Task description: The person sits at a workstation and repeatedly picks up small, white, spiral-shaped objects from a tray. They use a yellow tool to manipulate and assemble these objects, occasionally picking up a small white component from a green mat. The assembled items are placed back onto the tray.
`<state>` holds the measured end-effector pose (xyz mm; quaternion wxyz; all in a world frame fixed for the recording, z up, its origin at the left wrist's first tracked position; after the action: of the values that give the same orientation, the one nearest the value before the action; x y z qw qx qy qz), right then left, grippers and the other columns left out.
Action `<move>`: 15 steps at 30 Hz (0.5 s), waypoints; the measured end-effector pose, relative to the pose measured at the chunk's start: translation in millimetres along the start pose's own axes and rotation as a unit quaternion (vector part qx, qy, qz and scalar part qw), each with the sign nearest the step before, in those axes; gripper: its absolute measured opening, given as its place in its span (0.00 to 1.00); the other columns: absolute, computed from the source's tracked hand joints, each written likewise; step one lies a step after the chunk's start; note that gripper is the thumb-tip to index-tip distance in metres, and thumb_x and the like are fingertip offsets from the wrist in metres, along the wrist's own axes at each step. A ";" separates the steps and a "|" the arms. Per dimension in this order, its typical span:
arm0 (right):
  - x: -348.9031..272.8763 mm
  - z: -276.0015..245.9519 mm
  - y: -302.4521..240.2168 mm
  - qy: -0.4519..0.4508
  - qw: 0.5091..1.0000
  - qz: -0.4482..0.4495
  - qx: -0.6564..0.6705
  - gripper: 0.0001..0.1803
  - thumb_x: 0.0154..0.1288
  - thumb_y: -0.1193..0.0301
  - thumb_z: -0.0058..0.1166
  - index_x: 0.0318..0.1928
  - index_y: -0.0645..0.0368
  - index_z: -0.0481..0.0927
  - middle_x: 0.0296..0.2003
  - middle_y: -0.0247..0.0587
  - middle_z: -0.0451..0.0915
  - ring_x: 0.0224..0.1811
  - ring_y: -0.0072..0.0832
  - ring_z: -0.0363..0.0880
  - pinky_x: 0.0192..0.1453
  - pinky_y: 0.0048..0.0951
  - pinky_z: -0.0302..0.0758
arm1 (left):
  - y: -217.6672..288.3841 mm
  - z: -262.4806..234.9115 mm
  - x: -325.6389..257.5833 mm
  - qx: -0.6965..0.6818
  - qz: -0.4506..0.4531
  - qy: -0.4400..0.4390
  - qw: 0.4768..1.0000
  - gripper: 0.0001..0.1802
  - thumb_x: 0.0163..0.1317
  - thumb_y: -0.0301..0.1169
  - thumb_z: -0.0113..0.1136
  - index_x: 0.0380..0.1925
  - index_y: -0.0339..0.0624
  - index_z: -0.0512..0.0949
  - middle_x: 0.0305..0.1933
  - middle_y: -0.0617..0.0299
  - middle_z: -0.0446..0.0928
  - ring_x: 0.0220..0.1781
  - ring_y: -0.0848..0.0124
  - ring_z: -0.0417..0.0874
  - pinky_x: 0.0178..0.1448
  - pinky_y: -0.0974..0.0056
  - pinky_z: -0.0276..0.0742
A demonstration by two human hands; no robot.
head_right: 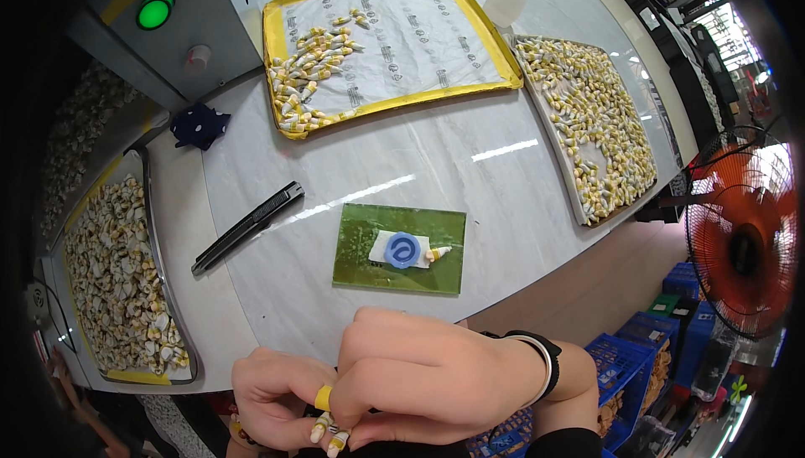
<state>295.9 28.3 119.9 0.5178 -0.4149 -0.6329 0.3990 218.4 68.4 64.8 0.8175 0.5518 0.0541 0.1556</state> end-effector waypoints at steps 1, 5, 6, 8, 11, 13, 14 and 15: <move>2.9 -0.5 -0.2 -0.002 1.000 -0.005 0.004 0.07 0.56 0.73 0.66 0.34 0.59 0.82 0.29 0.32 0.73 0.29 0.30 0.71 0.32 0.31 0.68 | 0.1 -0.6 -0.1 -0.002 0.002 0.000 1.000 0.11 0.50 0.27 0.72 0.31 0.36 0.79 0.29 0.59 0.81 0.27 0.68 0.82 0.31 0.71 0.74; 3.3 0.7 -2.2 -0.012 1.000 -0.012 0.002 0.07 0.55 0.72 0.66 0.33 0.59 0.82 0.30 0.32 0.73 0.29 0.30 0.71 0.33 0.31 0.68 | 0.7 0.1 -0.8 -0.001 0.008 0.000 1.000 0.11 0.50 0.27 0.72 0.31 0.36 0.79 0.29 0.59 0.81 0.27 0.68 0.82 0.31 0.71 0.74; 3.1 0.5 -2.8 -0.014 1.000 -0.010 -0.002 0.07 0.55 0.73 0.66 0.33 0.59 0.82 0.30 0.32 0.73 0.29 0.30 0.71 0.32 0.31 0.68 | 1.0 0.8 0.0 -0.001 0.008 -0.003 1.000 0.11 0.50 0.26 0.72 0.30 0.36 0.79 0.29 0.59 0.81 0.27 0.68 0.82 0.31 0.71 0.74; 3.4 -0.4 -4.9 -0.021 1.000 -0.004 -0.007 0.06 0.55 0.73 0.66 0.32 0.59 0.82 0.29 0.32 0.73 0.29 0.29 0.71 0.32 0.30 0.68 | 0.7 3.0 1.0 0.005 0.004 -0.008 1.000 0.10 0.51 0.26 0.71 0.31 0.36 0.79 0.29 0.59 0.81 0.28 0.68 0.82 0.32 0.71 0.74; 8.3 3.4 -5.7 -0.055 0.998 -0.001 -0.028 0.06 0.54 0.73 0.67 0.32 0.59 0.82 0.29 0.32 0.72 0.29 0.29 0.71 0.31 0.29 0.68 | -2.5 6.8 0.4 0.006 -0.018 -0.021 1.000 0.10 0.51 0.25 0.70 0.33 0.37 0.80 0.29 0.59 0.81 0.29 0.69 0.82 0.33 0.70 0.75; 8.8 6.1 -5.9 -0.073 0.996 0.016 -0.049 0.07 0.53 0.73 0.67 0.32 0.59 0.82 0.29 0.32 0.72 0.28 0.29 0.71 0.31 0.29 0.67 | -1.4 8.2 -2.7 0.015 -0.030 -0.026 0.999 0.10 0.52 0.25 0.70 0.34 0.37 0.80 0.30 0.59 0.81 0.30 0.69 0.82 0.34 0.70 0.75; 6.5 7.7 -4.0 -0.080 0.995 0.027 -0.060 0.07 0.53 0.74 0.68 0.32 0.59 0.82 0.28 0.32 0.72 0.28 0.29 0.71 0.30 0.28 0.67 | -5.5 9.7 -2.5 0.018 -0.034 -0.031 0.999 0.10 0.52 0.25 0.69 0.34 0.37 0.80 0.30 0.59 0.81 0.30 0.69 0.83 0.35 0.70 0.75; 5.0 7.8 -3.9 -0.073 0.995 0.029 -0.062 0.07 0.52 0.74 0.68 0.32 0.58 0.82 0.28 0.32 0.71 0.28 0.29 0.71 0.30 0.28 0.67 | -5.3 12.1 -4.0 0.024 -0.039 -0.034 0.998 0.10 0.53 0.25 0.69 0.35 0.37 0.80 0.31 0.59 0.81 0.31 0.70 0.83 0.36 0.69 0.76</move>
<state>287.2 31.1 124.0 0.4318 -0.4341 -0.6799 0.4035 218.8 54.7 64.2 0.8110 0.5736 0.0512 0.1032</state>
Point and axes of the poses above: each hand's wrist, its own x-axis towards the middle knuckle, its own z-axis out of the palm, y = z × x, the point moved 10 cm from there along x, towards the middle knuckle
